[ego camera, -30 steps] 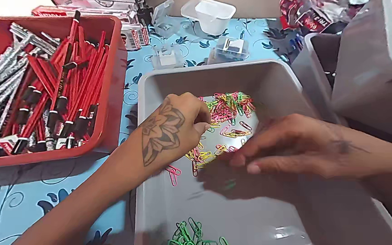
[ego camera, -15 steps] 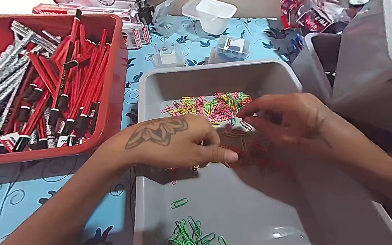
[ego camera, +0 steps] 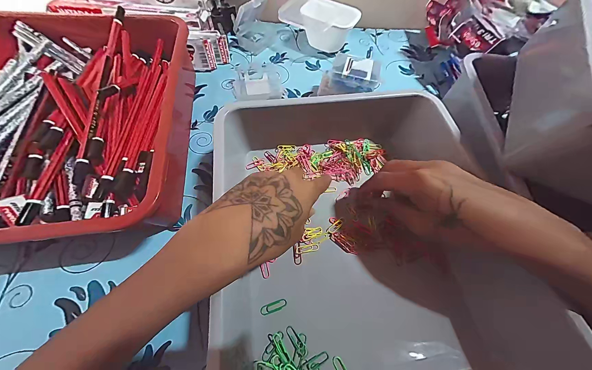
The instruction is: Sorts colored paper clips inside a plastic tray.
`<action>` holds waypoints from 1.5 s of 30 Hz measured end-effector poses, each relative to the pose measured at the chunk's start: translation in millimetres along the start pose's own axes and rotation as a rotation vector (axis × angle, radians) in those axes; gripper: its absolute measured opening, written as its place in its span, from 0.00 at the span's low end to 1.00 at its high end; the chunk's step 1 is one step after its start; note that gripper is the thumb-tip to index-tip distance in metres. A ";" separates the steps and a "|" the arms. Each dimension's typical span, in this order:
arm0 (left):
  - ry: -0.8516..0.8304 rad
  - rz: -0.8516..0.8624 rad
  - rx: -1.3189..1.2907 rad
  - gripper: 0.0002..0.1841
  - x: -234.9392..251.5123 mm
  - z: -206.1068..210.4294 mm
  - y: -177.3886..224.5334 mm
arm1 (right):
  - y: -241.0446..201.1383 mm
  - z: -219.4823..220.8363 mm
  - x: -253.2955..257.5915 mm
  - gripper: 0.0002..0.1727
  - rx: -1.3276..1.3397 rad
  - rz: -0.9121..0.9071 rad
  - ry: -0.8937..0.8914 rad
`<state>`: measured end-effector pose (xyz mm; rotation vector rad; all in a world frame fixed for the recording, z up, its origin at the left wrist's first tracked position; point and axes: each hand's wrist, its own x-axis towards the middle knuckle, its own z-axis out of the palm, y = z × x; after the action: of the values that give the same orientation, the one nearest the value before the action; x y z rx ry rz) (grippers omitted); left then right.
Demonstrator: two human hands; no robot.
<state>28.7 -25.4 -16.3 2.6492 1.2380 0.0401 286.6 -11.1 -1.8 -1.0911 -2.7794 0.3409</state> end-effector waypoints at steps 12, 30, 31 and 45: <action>-0.036 -0.054 0.044 0.25 -3.1 -1.6 6.2 | -1.1 0.6 1.6 0.10 -0.195 -0.083 -0.046; 0.051 -0.011 0.055 0.26 -3.3 2.8 0.7 | -7.4 -10.3 -0.6 0.03 0.203 0.083 0.017; 0.047 -0.013 0.056 0.26 -3.3 2.0 1.6 | -7.5 -10.4 -0.5 0.03 0.207 0.098 0.033; -0.033 -0.014 0.045 0.28 -1.3 -6.1 7.7 | -3.4 -3.5 -0.2 0.16 0.131 0.008 0.146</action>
<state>32.9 -30.0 -8.6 2.6677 1.2619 -0.0347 285.2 -13.1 2.5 -1.0522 -2.5868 0.4194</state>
